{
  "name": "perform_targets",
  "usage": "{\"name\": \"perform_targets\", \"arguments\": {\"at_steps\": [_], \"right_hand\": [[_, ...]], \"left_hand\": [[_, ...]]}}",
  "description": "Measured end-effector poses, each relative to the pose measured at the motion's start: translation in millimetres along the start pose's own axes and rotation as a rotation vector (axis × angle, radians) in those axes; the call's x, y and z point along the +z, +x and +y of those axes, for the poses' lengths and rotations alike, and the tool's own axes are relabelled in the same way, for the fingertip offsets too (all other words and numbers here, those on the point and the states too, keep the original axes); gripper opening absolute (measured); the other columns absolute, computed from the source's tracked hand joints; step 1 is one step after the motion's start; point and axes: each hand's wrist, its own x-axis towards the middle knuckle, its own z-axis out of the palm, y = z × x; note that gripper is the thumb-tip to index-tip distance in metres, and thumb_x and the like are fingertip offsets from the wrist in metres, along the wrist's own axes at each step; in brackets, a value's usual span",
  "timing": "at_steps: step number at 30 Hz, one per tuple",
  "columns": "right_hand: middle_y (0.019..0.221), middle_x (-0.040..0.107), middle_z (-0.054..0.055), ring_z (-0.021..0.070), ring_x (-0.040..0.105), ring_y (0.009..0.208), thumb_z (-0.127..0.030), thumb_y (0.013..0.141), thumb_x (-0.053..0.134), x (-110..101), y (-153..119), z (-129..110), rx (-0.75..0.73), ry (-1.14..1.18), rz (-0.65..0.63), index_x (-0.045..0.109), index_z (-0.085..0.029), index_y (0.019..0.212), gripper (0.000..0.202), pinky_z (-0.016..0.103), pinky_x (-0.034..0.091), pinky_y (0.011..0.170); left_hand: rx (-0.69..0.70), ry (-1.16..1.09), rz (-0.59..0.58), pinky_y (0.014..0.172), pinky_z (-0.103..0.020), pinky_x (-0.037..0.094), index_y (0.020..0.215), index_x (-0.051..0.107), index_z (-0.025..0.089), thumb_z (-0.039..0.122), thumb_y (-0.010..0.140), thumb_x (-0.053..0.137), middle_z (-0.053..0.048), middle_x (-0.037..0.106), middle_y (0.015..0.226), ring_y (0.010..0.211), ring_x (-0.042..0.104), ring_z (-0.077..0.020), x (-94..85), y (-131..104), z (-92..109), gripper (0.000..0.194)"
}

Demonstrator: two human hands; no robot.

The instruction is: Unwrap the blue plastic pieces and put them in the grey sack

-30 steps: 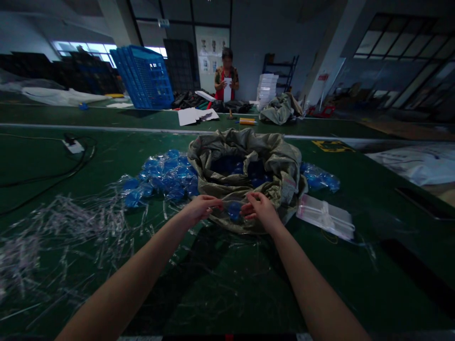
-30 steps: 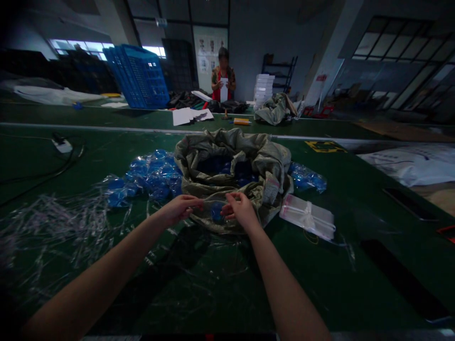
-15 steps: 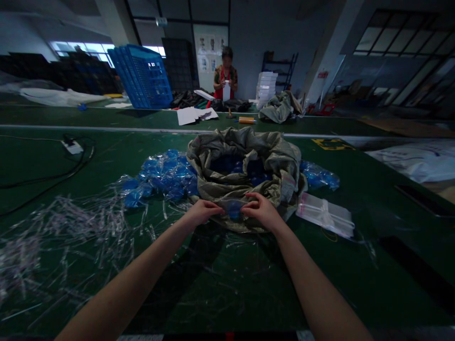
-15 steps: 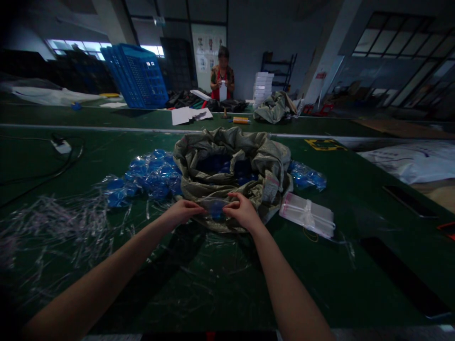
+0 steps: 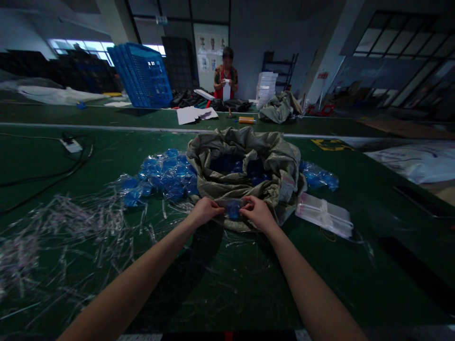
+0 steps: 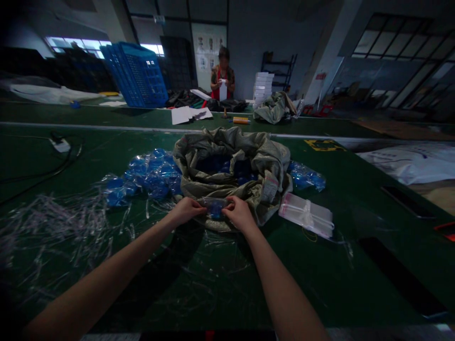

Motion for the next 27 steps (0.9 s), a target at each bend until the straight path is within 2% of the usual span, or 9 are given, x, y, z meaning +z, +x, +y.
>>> {"name": "perform_targets", "arguments": {"at_steps": [3, 6, 10, 13, 18, 20, 23, 25, 27], "right_hand": [[0.069, 0.066, -0.001, 0.0159, 0.063, 0.065, -0.021, 0.066, 0.069, 1.7, 1.0, 3.2, -0.021, -0.022, -0.003, 0.061, -0.017, 0.103, 0.038, 0.028, 0.049, 0.063], [0.076, 0.066, 0.0, 0.0165, 0.063, 0.071, -0.024, 0.068, 0.07, 2.2, 1.7, 5.1, -0.056, -0.018, -0.026, 0.062, -0.018, 0.097, 0.031, 0.029, 0.049, 0.067], [0.084, 0.067, 0.002, 0.0175, 0.064, 0.08, -0.025, 0.069, 0.069, 0.0, 1.0, 0.5, -0.048, 0.136, -0.118, 0.062, -0.018, 0.085, 0.019, 0.032, 0.05, 0.076], [0.087, 0.069, 0.002, 0.0172, 0.065, 0.082, -0.027, 0.065, 0.074, -5.8, -2.4, -8.8, 0.001, 0.326, -0.238, 0.06, -0.018, 0.082, 0.024, 0.033, 0.051, 0.079], [0.09, 0.07, 0.002, 0.018, 0.066, 0.083, -0.028, 0.052, 0.084, -8.7, -10.9, -24.1, 0.043, 0.539, -0.351, 0.056, -0.017, 0.071, 0.035, 0.034, 0.052, 0.079], [0.088, 0.07, 0.002, 0.0181, 0.066, 0.081, -0.028, 0.051, 0.085, -4.0, -13.4, -30.3, 0.03, 0.559, -0.335, 0.056, -0.018, 0.069, 0.036, 0.034, 0.052, 0.08], [0.085, 0.071, 0.002, 0.0185, 0.066, 0.08, -0.032, 0.06, 0.081, -0.4, -17.0, -46.6, -0.027, 0.455, -0.246, 0.059, -0.018, 0.072, 0.028, 0.035, 0.052, 0.08], [0.084, 0.07, 0.003, 0.0189, 0.066, 0.08, -0.036, 0.07, 0.073, -9.2, -20.7, -63.3, -0.098, 0.287, -0.142, 0.064, -0.019, 0.081, 0.022, 0.036, 0.052, 0.079], [0.088, 0.07, 0.004, 0.0192, 0.066, 0.082, -0.036, 0.077, 0.067, -31.4, -25.8, -81.2, -0.168, 0.147, -0.028, 0.066, -0.02, 0.09, 0.021, 0.036, 0.052, 0.079]], "left_hand": [[0.011, 0.084, 0.053, 0.046, -0.026, 0.025, 0.052, 0.066, 0.016, 0.046, 0.068, 0.066, -0.001, 0.052, 0.045, 0.047, 0.047, -0.0133, 0.6, 1.4, 5.5, 0.035], [0.06, -0.019, 0.061, 0.05, -0.025, 0.032, 0.064, 0.069, 0.015, 0.042, 0.066, 0.068, -0.002, 0.062, 0.058, 0.057, 0.054, -0.0156, 4.8, 4.1, 5.2, 0.027], [0.145, -0.332, -0.053, 0.062, -0.025, 0.042, 0.088, 0.069, 0.013, 0.035, 0.066, 0.069, -0.004, 0.068, 0.079, 0.069, 0.058, -0.0165, 7.5, 4.1, 2.6, 0.031], [0.198, -0.434, -0.14, 0.069, -0.026, 0.044, 0.089, 0.067, 0.013, 0.033, 0.067, 0.07, -0.004, 0.067, 0.085, 0.076, 0.058, -0.0163, -1.9, -6.4, 7.4, 0.03], [0.199, -0.515, -0.259, 0.06, -0.022, 0.04, 0.083, 0.062, 0.016, 0.028, 0.064, 0.073, 0.002, 0.06, 0.075, 0.068, 0.054, -0.0118, -24.4, -32.9, 20.8, 0.025], [0.194, -0.572, -0.262, 0.06, -0.021, 0.04, 0.082, 0.06, 0.016, 0.025, 0.063, 0.074, 0.003, 0.059, 0.074, 0.067, 0.053, -0.0106, -29.6, -40.0, 22.9, 0.025], [0.15, -0.591, -0.185, 0.057, -0.021, 0.04, 0.09, 0.061, 0.017, 0.027, 0.062, 0.075, 0.002, 0.061, 0.077, 0.065, 0.054, -0.0106, -39.5, -44.0, 21.4, 0.033], [0.128, -0.581, -0.105, 0.054, -0.021, 0.04, 0.095, 0.06, 0.017, 0.032, 0.065, 0.074, 0.0, 0.063, 0.08, 0.063, 0.055, -0.0111, -54.0, -41.0, 18.3, 0.036], [0.137, -0.542, 0.036, 0.054, -0.023, 0.041, 0.098, 0.06, 0.017, 0.038, 0.069, 0.07, -0.002, 0.065, 0.083, 0.062, 0.056, -0.012, -77.4, -31.3, 13.9, 0.037]]}}
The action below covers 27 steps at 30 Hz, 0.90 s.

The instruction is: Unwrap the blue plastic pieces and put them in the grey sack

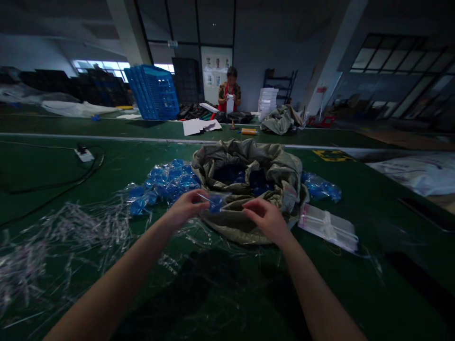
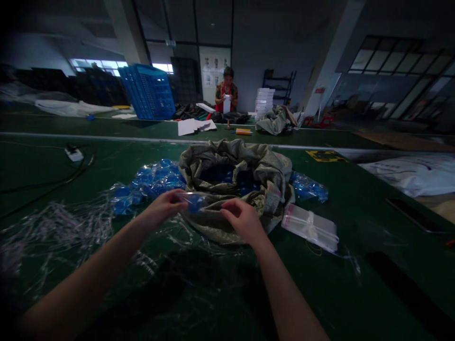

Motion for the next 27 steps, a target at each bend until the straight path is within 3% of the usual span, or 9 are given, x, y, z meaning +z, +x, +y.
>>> {"name": "perform_targets", "arguments": {"at_steps": [4, 6, 8, 12, 15, 19, 22, 25, 27], "right_hand": [[0.09, 0.07, 0.005, 0.0193, 0.066, 0.083, -0.038, 0.078, 0.066, -69.4, -10.7, -25.6, -0.073, -0.22, 0.268, 0.064, -0.02, 0.091, 0.023, 0.035, 0.053, 0.076], [0.088, 0.07, 0.005, 0.02, 0.066, 0.081, -0.039, 0.08, 0.063, -106.0, -20.6, -18.3, -0.051, -0.399, 0.361, 0.065, -0.019, 0.093, 0.023, 0.036, 0.053, 0.075], [0.085, 0.07, 0.006, 0.0206, 0.066, 0.076, -0.039, 0.081, 0.061, -135.0, -35.2, 2.9, 0.017, -0.652, 0.357, 0.067, -0.02, 0.09, 0.022, 0.036, 0.053, 0.07], [0.089, 0.069, 0.01, 0.0247, 0.066, 0.082, -0.035, 0.084, 0.056, -162.0, -72.6, 64.9, 0.011, -1.017, 0.2, 0.069, -0.018, 0.089, 0.021, 0.041, 0.053, 0.077], [0.105, 0.066, 0.014, 0.0283, 0.062, 0.098, -0.031, 0.086, 0.053, -163.4, -93.7, 101.0, -0.107, -1.208, 0.205, 0.067, -0.017, 0.1, 0.024, 0.044, 0.051, 0.087], [0.111, 0.064, 0.017, 0.03, 0.058, 0.101, -0.023, 0.088, 0.05, -162.2, -98.2, 117.0, -0.175, -1.372, 0.179, 0.064, -0.013, 0.112, 0.03, 0.045, 0.049, 0.088], [0.104, 0.066, 0.016, 0.0285, 0.059, 0.094, -0.008, 0.085, 0.045, -164.6, -92.0, 115.0, -0.189, -1.447, 0.12, 0.066, -0.012, 0.109, 0.032, 0.042, 0.05, 0.081], [0.096, 0.066, 0.016, 0.028, 0.058, 0.089, -0.003, 0.08, 0.047, -168.3, -88.1, 109.2, -0.198, -1.479, 0.096, 0.069, -0.012, 0.099, 0.03, 0.04, 0.049, 0.076], [0.09, 0.066, 0.014, 0.0272, 0.058, 0.085, -0.008, 0.082, 0.051, -170.5, -88.0, 104.8, -0.201, -1.464, 0.102, 0.069, -0.012, 0.089, 0.02, 0.039, 0.048, 0.073]], "left_hand": [[0.239, 0.422, 0.563, 0.068, -0.027, 0.047, 0.096, 0.061, 0.017, 0.035, 0.071, 0.069, -0.004, 0.067, 0.095, 0.072, 0.06, -0.0151, -57.4, 42.4, 8.3, 0.032], [0.281, 0.767, 0.712, 0.078, -0.031, 0.047, 0.1, 0.061, 0.017, 0.032, 0.082, 0.059, -0.005, 0.067, 0.101, 0.08, 0.061, -0.0168, -81.4, 66.6, 3.0, 0.023], [0.147, 1.117, 0.588, 0.079, -0.033, 0.046, 0.1, 0.061, 0.015, 0.025, 0.089, 0.048, -0.006, 0.066, 0.102, 0.086, 0.06, -0.0194, -96.7, 86.0, -6.8, 0.02], [0.026, 1.22, 0.398, 0.068, -0.032, 0.046, 0.089, 0.064, 0.012, 0.014, 0.079, 0.056, -0.006, 0.067, 0.09, 0.073, 0.058, -0.0194, -100.6, 104.3, -19.8, 0.013], [0.04, 1.263, 0.449, 0.067, -0.034, 0.047, 0.107, 0.061, 0.015, 0.015, 0.082, 0.05, -0.008, 0.067, 0.095, 0.075, 0.06, -0.0221, -84.3, 104.2, -14.5, 0.028], [0.313, 1.212, 0.499, 0.075, -0.032, 0.048, 0.116, 0.059, 0.02, 0.021, 0.088, 0.04, -0.008, 0.067, 0.11, 0.085, 0.064, -0.0221, -38.9, 99.8, -1.0, 0.034], [0.366, 1.099, 0.313, 0.081, -0.028, 0.048, 0.112, 0.064, 0.018, 0.02, 0.084, 0.043, -0.007, 0.07, 0.104, 0.089, 0.065, -0.02, 5.0, 106.1, 1.5, 0.034], [0.243, 1.039, 0.17, 0.086, -0.025, 0.047, 0.113, 0.065, 0.02, 0.023, 0.086, 0.042, -0.006, 0.071, 0.104, 0.092, 0.066, -0.0185, 43.9, 126.3, -3.7, 0.035], [0.184, 1.046, 0.146, 0.086, -0.026, 0.047, 0.111, 0.067, 0.023, 0.026, 0.086, 0.045, -0.007, 0.07, 0.106, 0.095, 0.066, -0.02, 62.6, 145.5, -8.7, 0.033]]}}
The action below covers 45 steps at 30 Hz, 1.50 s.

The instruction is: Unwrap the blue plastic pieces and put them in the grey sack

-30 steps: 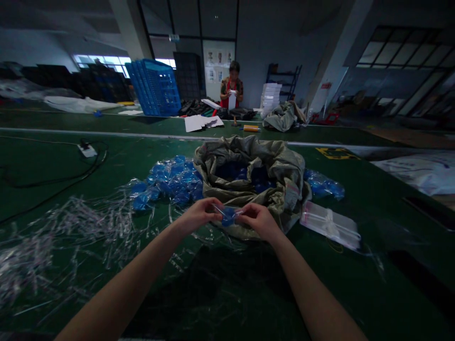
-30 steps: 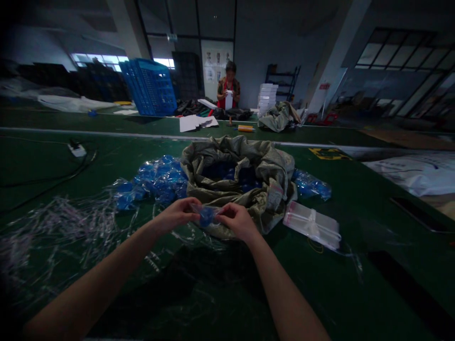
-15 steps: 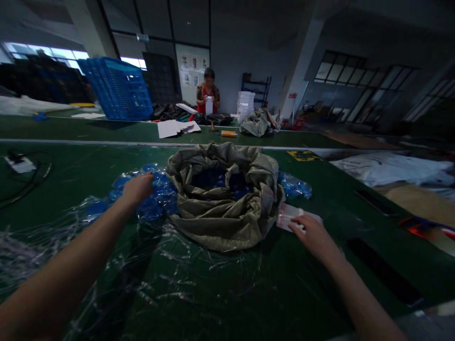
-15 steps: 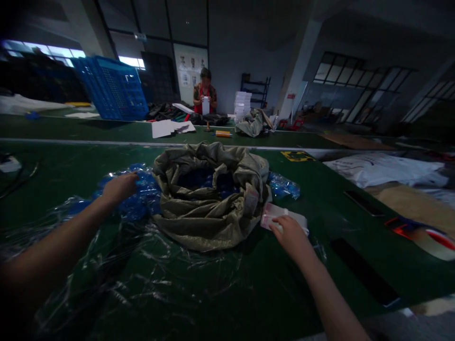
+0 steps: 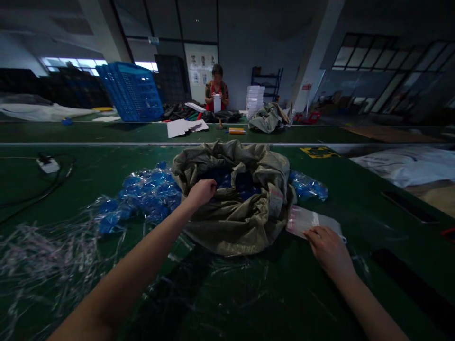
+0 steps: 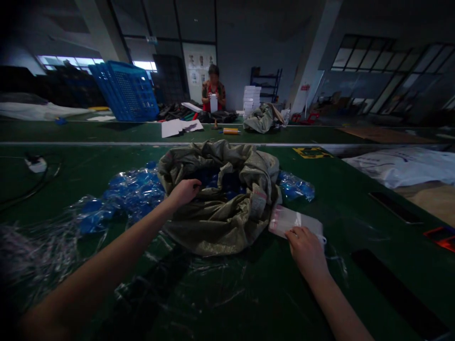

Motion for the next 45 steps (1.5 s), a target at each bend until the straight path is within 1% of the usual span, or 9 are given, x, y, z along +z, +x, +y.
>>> {"name": "perform_targets", "arguments": {"at_steps": [6, 10, 17, 21, 27, 33, 37, 41, 45], "right_hand": [[0.074, 0.062, 0.009, 0.0243, 0.058, 0.076, -0.029, 0.085, 0.058, -10.0, -0.7, 4.1, 0.067, 0.116, 0.018, 0.062, -0.017, 0.07, 0.02, 0.037, 0.046, 0.069], [0.08, 0.065, 0.008, 0.0234, 0.06, 0.079, -0.036, 0.088, 0.056, -15.1, -3.0, 9.3, 0.058, 0.305, 0.104, 0.066, -0.018, 0.077, 0.023, 0.038, 0.048, 0.074], [0.092, 0.07, 0.007, 0.0235, 0.065, 0.09, -0.021, 0.083, 0.063, -51.6, -12.1, 0.7, 0.228, 0.576, 0.58, 0.067, -0.023, 0.09, 0.008, 0.042, 0.052, 0.084], [0.087, 0.071, 0.006, 0.0229, 0.068, 0.082, -0.026, 0.079, 0.068, -76.9, 1.9, -26.3, 0.474, 0.735, 0.775, 0.065, -0.021, 0.088, 0.01, 0.039, 0.055, 0.074], [0.074, 0.071, 0.003, 0.018, 0.066, 0.064, -0.035, 0.077, 0.07, -94.0, 55.8, -82.7, 0.624, 1.29, 0.599, 0.063, -0.02, 0.077, 0.017, 0.034, 0.056, 0.064], [0.074, 0.071, 0.003, 0.017, 0.065, 0.067, -0.043, 0.079, 0.066, -98.5, 91.3, -136.2, 0.563, 1.502, 0.365, 0.064, -0.02, 0.075, 0.023, 0.032, 0.054, 0.068], [0.074, 0.07, 0.002, 0.0175, 0.064, 0.068, -0.046, 0.078, 0.065, -99.3, 106.1, -158.4, 0.515, 1.516, 0.259, 0.063, -0.02, 0.075, 0.026, 0.034, 0.054, 0.07], [0.085, 0.068, 0.004, 0.018, 0.064, 0.078, -0.048, 0.078, 0.064, -92.7, 122.4, -167.4, 0.505, 1.468, 0.252, 0.06, -0.02, 0.09, 0.031, 0.033, 0.052, 0.074], [0.086, 0.063, 0.004, 0.0174, 0.06, 0.075, -0.054, 0.077, 0.062, -90.1, 137.1, -172.3, 0.565, 1.228, 0.387, 0.055, -0.02, 0.094, 0.039, 0.031, 0.05, 0.069]], "left_hand": [[-0.092, 0.027, -0.169, 0.076, -0.03, 0.049, 0.096, 0.072, 0.017, 0.041, 0.076, 0.061, -0.016, 0.071, 0.099, 0.09, 0.067, -0.0267, 31.8, 47.9, 12.7, 0.033], [-0.07, 0.008, -0.253, 0.067, -0.023, 0.048, 0.079, 0.074, 0.017, 0.048, 0.07, 0.067, -0.012, 0.073, 0.083, 0.08, 0.068, -0.0229, 34.2, 53.7, 14.8, 0.032], [-0.009, -0.136, 0.044, 0.08, -0.029, 0.048, 0.12, 0.06, 0.015, 0.048, 0.083, 0.053, -0.013, 0.067, 0.113, 0.097, 0.064, -0.0235, -4.8, 11.1, 17.9, 0.05], [0.269, -0.322, -0.074, 0.083, -0.03, 0.049, 0.113, 0.065, 0.018, 0.047, 0.071, 0.068, -0.008, 0.069, 0.11, 0.096, 0.065, -0.0237, -9.1, -40.0, 26.5, 0.051], [0.357, -0.342, -0.125, 0.079, -0.033, 0.049, 0.112, 0.066, 0.014, 0.031, 0.069, 0.074, -0.014, 0.069, 0.107, 0.096, 0.064, -0.028, -1.7, -88.6, 37.1, 0.047], [0.379, -0.985, -0.249, 0.067, -0.026, 0.052, 0.122, 0.061, 0.018, 0.04, 0.075, 0.068, -0.01, 0.061, 0.125, 0.095, 0.064, -0.0202, -52.3, -106.8, 46.7, 0.052], [0.388, -1.027, -0.304, 0.066, -0.026, 0.051, 0.095, 0.073, 0.018, 0.038, 0.079, 0.064, -0.006, 0.073, 0.093, 0.075, 0.066, -0.0159, -70.4, -117.1, 45.6, 0.027], [0.283, -0.93, -0.188, 0.067, -0.025, 0.051, 0.076, 0.073, 0.017, 0.037, 0.077, 0.065, -0.003, 0.073, 0.076, 0.072, 0.066, -0.0162, -72.7, -116.3, 30.4, 0.021], [0.218, -0.684, 0.095, 0.06, -0.023, 0.047, 0.075, 0.071, 0.018, 0.039, 0.075, 0.068, 0.0, 0.071, 0.072, 0.064, 0.063, -0.0143, -73.6, -111.8, 9.9, 0.021]]}}
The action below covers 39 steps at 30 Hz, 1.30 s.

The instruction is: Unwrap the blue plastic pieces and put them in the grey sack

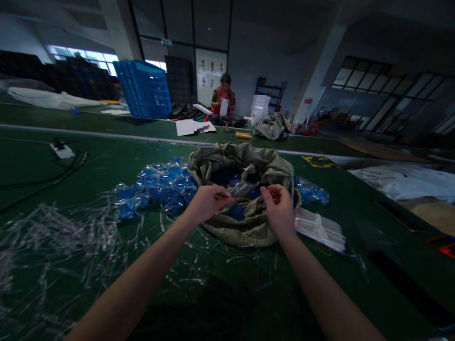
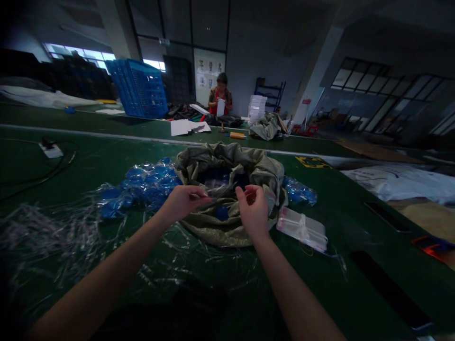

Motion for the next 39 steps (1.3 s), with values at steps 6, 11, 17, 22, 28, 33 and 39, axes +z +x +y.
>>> {"name": "perform_targets", "arguments": {"at_steps": [6, 11, 17, 22, 28, 33, 39], "right_hand": [[0.075, 0.066, 0.002, 0.0152, 0.06, 0.051, -0.059, 0.074, 0.062, 24.2, 8.5, -17.5, 0.222, 0.099, -0.162, 0.052, -0.022, 0.09, 0.041, 0.027, 0.045, 0.044], [0.078, 0.071, 0.004, 0.0157, 0.068, 0.056, -0.035, 0.076, 0.067, 45.1, 16.2, -26.2, 0.5, 0.435, -0.359, 0.052, -0.019, 0.086, 0.024, 0.019, 0.048, 0.039], [0.071, 0.071, 0.005, 0.0199, 0.071, 0.06, -0.04, 0.081, 0.061, 47.9, 27.3, -18.7, 0.614, 0.6, -0.378, 0.057, -0.018, 0.083, 0.023, 0.024, 0.055, 0.045], [0.072, 0.072, 0.005, 0.0165, 0.07, 0.057, -0.027, 0.076, 0.069, 47.3, 32.2, -11.8, 0.61, 0.593, -0.369, 0.06, -0.016, 0.085, 0.016, 0.023, 0.057, 0.049], [0.079, 0.074, 0.006, 0.0161, 0.071, 0.068, -0.01, 0.069, 0.072, 46.6, 34.9, -9.7, 0.576, 0.661, -0.367, 0.061, -0.015, 0.085, 0.021, 0.025, 0.06, 0.064], [0.081, 0.074, 0.005, 0.0155, 0.071, 0.07, -0.008, 0.068, 0.071, 47.8, 35.2, -6.2, 0.473, 0.57, -0.318, 0.062, -0.015, 0.088, 0.023, 0.027, 0.06, 0.07], [0.082, 0.074, 0.007, 0.0206, 0.071, 0.073, -0.021, 0.072, 0.07, 49.4, 26.6, -6.0, 0.177, 0.267, -0.277, 0.064, -0.016, 0.087, 0.017, 0.033, 0.059, 0.07]], "left_hand": [[0.171, 0.583, 0.186, 0.058, -0.022, 0.04, 0.088, 0.069, 0.021, 0.035, 0.089, 0.052, -0.003, 0.072, 0.09, 0.073, 0.064, -0.0147, -13.7, -3.6, -6.0, 0.022], [0.271, 0.766, 0.202, 0.053, -0.021, 0.036, 0.091, 0.066, 0.022, 0.031, 0.095, 0.04, -0.003, 0.071, 0.094, 0.068, 0.062, -0.0115, -13.6, -6.5, -9.8, 0.028], [0.369, 0.803, 0.206, 0.056, -0.021, 0.038, 0.097, 0.064, 0.022, 0.026, 0.094, 0.041, -0.002, 0.071, 0.1, 0.069, 0.063, -0.0102, -10.5, -7.6, -22.9, 0.023], [0.374, 0.762, 0.23, 0.058, -0.022, 0.039, 0.099, 0.063, 0.023, 0.025, 0.094, 0.043, 0.0, 0.07, 0.105, 0.071, 0.064, -0.0105, -7.2, -5.9, -28.4, 0.021], [0.263, 0.767, 0.231, 0.058, -0.021, 0.041, 0.099, 0.064, 0.022, 0.029, 0.095, 0.041, -0.003, 0.071, 0.104, 0.073, 0.065, -0.0114, -3.5, -2.9, -30.4, 0.025], [0.168, 0.643, 0.122, 0.062, -0.024, 0.044, 0.1, 0.064, 0.022, 0.043, 0.087, 0.054, -0.005, 0.07, 0.102, 0.079, 0.066, -0.0169, -5.5, 0.2, -20.6, 0.027], [0.028, 0.374, 0.061, 0.064, -0.027, 0.045, 0.093, 0.067, 0.017, 0.055, 0.085, 0.051, -0.006, 0.07, 0.088, 0.071, 0.063, -0.017, -13.4, -0.5, 8.6, 0.042]]}}
